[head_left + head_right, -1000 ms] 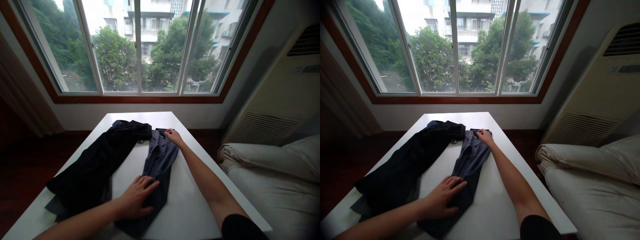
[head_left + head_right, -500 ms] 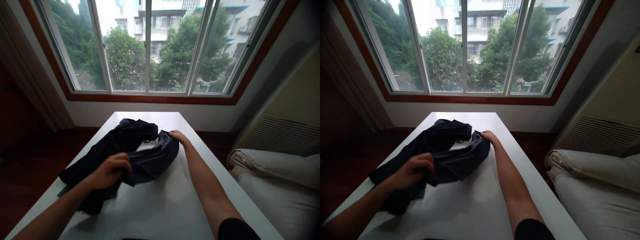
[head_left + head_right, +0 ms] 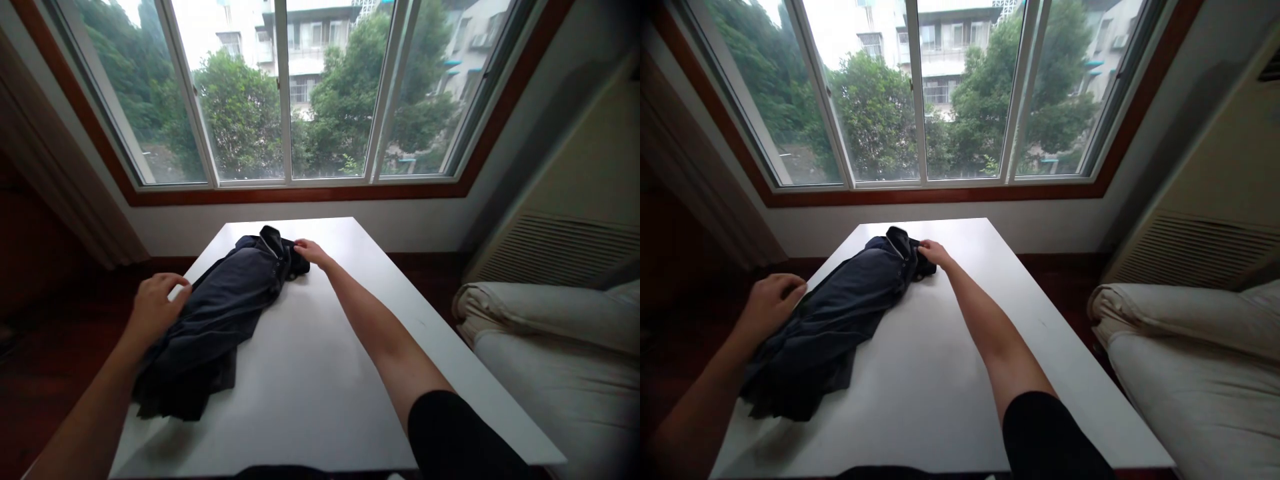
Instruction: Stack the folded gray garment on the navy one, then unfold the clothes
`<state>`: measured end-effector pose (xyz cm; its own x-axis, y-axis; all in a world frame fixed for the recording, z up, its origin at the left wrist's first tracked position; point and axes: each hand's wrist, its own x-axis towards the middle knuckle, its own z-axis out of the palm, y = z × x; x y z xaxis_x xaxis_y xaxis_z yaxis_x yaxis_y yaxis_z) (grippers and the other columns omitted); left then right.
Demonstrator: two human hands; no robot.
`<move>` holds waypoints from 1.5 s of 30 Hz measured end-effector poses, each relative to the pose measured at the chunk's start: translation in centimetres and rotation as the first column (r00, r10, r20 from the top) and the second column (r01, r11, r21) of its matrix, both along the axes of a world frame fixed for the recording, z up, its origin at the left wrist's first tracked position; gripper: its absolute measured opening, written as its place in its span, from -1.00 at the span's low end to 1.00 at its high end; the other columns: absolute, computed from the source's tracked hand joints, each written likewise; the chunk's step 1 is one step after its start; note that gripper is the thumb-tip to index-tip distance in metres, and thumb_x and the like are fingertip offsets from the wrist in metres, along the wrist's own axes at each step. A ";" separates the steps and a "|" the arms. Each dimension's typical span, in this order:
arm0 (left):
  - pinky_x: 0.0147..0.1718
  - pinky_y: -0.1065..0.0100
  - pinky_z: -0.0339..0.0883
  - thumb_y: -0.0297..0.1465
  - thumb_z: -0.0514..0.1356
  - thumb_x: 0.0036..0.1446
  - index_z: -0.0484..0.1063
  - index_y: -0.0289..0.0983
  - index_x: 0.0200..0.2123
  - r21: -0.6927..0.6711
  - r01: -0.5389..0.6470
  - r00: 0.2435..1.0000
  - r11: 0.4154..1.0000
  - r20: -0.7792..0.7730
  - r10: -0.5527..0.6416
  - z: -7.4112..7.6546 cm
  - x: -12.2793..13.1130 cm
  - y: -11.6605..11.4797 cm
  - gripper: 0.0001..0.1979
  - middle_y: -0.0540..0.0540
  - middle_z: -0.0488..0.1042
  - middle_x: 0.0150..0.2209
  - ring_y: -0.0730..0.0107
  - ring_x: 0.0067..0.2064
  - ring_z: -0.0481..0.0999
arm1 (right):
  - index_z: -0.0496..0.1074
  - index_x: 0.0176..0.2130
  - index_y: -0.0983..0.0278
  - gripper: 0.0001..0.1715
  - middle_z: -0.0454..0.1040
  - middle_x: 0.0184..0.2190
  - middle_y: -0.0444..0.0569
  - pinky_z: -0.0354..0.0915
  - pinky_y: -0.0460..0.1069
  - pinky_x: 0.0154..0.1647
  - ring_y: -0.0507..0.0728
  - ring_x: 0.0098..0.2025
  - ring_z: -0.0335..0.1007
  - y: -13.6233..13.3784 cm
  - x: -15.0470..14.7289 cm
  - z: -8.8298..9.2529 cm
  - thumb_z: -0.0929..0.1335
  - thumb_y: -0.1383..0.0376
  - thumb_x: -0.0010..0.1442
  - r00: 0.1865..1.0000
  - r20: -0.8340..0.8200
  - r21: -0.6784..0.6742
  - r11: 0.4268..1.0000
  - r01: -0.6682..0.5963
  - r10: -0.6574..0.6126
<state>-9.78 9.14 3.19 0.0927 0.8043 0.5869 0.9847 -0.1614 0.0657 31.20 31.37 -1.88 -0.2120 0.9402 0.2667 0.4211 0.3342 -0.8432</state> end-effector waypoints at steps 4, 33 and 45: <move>0.31 -0.10 0.26 -0.09 0.15 0.30 0.64 -0.04 -0.07 -0.206 0.314 0.944 0.927 -0.035 -0.327 -4.2 6.4 0.2 -0.68 -0.11 0.49 0.21 -0.07 0.33 0.34 | 0.64 -0.14 0.18 -0.80 0.64 -0.13 -0.05 0.37 0.05 0.07 0.18 -0.07 0.52 -1.9 0.3 -5.2 0.39 0.30 0.30 0.971 0.235 0.035 0.999 0.035 -0.042; 0.24 -0.58 -0.20 -0.01 0.07 0.30 0.22 -0.02 0.44 -0.467 -0.274 0.957 0.841 -0.043 0.288 -12.7 5.0 22.7 -0.31 -0.30 -0.02 0.52 -0.44 0.48 -0.13 | 0.62 -0.17 0.25 -0.81 0.61 -0.14 0.03 0.27 0.01 0.08 0.17 -0.01 0.46 -8.2 -0.2 -9.2 0.37 0.38 0.33 0.902 0.413 0.132 0.988 0.073 -0.122; 0.31 -0.02 0.18 0.07 0.28 -0.01 0.58 -0.17 0.18 -0.714 0.052 0.999 0.698 0.043 -0.031 -8.1 2.2 25.2 -0.27 -0.26 0.37 0.35 -0.26 0.33 0.33 | 0.45 0.08 0.26 -0.49 0.52 0.02 0.17 0.43 0.17 -0.06 0.32 -0.05 0.50 -18.3 -22.0 -9.5 0.44 0.04 0.25 0.690 0.609 0.293 0.698 -0.654 0.391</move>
